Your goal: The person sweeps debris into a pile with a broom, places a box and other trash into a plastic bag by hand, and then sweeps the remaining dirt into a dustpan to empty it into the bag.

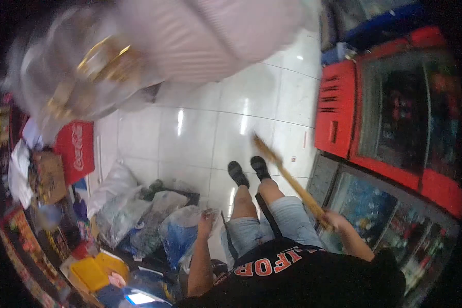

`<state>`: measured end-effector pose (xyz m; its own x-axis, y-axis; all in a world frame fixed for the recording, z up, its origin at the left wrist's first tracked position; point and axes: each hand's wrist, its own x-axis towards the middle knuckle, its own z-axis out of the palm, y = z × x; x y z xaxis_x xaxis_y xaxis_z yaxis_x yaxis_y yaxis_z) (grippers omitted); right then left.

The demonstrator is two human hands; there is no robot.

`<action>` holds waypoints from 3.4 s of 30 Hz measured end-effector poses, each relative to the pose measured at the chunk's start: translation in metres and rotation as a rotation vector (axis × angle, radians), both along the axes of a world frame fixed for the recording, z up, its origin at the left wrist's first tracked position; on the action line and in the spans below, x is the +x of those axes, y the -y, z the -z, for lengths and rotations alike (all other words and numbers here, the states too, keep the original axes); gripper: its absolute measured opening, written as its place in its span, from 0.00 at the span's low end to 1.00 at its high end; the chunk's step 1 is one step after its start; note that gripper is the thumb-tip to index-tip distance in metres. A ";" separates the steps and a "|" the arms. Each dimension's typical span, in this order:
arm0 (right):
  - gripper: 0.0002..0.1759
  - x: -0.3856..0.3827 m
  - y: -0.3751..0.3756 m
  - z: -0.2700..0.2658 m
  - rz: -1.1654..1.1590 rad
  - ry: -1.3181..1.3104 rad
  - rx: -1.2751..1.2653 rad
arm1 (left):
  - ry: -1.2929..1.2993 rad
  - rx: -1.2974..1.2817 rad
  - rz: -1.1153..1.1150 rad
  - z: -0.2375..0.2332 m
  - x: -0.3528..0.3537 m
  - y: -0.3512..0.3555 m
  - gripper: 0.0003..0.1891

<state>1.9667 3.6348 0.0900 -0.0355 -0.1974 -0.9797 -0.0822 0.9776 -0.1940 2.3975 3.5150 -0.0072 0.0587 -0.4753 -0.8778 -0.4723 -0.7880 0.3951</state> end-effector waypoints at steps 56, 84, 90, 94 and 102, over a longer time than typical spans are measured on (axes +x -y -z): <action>0.29 -0.229 0.505 0.167 1.057 0.340 -0.621 | -0.072 -0.091 0.406 0.011 -0.215 0.163 0.14; 0.33 -0.172 0.383 0.112 0.723 0.552 -0.303 | 0.012 -0.294 0.530 0.000 -0.226 0.158 0.14; 0.13 -0.230 0.361 0.153 0.451 0.417 -0.014 | -0.013 -0.336 0.436 0.000 -0.230 0.168 0.14; 0.09 -0.281 0.456 0.161 0.170 0.028 -0.386 | 0.034 -0.227 0.378 -0.011 -0.237 0.167 0.15; 0.32 -0.195 0.460 0.151 0.635 -0.294 -0.750 | 0.185 -0.130 0.391 0.000 -0.182 0.126 0.17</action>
